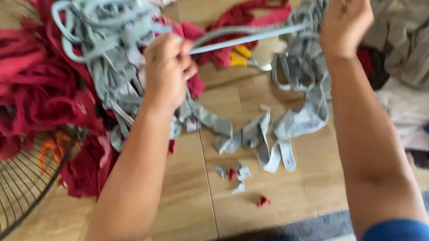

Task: Cut long gray fabric strips into smaller segments using scissors on a workbench surrounded by textile remnants.

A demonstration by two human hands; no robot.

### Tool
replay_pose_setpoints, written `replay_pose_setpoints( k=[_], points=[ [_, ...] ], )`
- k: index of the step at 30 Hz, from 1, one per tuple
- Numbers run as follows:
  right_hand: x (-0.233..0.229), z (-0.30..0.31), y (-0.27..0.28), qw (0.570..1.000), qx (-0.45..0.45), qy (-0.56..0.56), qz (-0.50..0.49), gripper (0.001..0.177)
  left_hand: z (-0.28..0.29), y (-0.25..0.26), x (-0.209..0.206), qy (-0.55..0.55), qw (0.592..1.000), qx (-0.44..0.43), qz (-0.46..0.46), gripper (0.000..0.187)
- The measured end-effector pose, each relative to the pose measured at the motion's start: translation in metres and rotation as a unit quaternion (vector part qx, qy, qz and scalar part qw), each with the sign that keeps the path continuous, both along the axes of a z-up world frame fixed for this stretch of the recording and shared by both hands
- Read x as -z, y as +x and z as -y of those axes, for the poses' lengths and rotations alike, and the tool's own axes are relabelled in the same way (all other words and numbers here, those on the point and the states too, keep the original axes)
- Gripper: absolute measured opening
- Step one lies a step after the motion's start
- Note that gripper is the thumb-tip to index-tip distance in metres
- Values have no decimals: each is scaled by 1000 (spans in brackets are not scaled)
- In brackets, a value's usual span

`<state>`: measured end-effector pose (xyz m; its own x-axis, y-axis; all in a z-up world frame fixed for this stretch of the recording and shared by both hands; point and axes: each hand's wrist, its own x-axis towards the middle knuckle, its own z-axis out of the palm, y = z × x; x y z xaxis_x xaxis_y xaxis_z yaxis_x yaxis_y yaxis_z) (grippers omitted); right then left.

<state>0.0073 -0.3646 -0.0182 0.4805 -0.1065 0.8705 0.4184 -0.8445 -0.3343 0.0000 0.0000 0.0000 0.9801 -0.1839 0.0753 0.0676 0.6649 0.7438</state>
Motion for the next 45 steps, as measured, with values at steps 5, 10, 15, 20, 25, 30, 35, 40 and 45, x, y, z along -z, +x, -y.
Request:
replay_pose_setpoints(
  k=[5,10,15,20,25,30,35,40,45],
  points=[
    [-23,-113,-36,987,-121,-26,-101,12,42,-21,18,167,979,105,49,16],
    [41,89,2,918,-277,266,-101,21,-88,-1,11,30,991,-44,-126,20],
    [16,139,-24,979,115,-170,-10,17,-94,-26,-30,150,978,-143,-15,12],
    [-14,50,-32,983,-36,-50,-174,16,-21,-35,-31,142,977,71,144,26],
    [-67,-31,-57,830,-21,-57,-554,59,-12,-33,-24,193,958,88,192,26],
    [-2,1,-44,857,-81,-249,-444,27,16,-30,10,307,931,27,194,28],
    [-44,-91,-66,925,-72,-321,-193,12,49,-35,36,399,863,4,311,111],
    [-103,-178,-99,945,-228,-207,-112,17,36,-36,7,308,866,47,390,119],
    [-74,-160,-61,843,-470,102,-240,66,11,-34,-36,117,979,127,105,22]
  ],
)
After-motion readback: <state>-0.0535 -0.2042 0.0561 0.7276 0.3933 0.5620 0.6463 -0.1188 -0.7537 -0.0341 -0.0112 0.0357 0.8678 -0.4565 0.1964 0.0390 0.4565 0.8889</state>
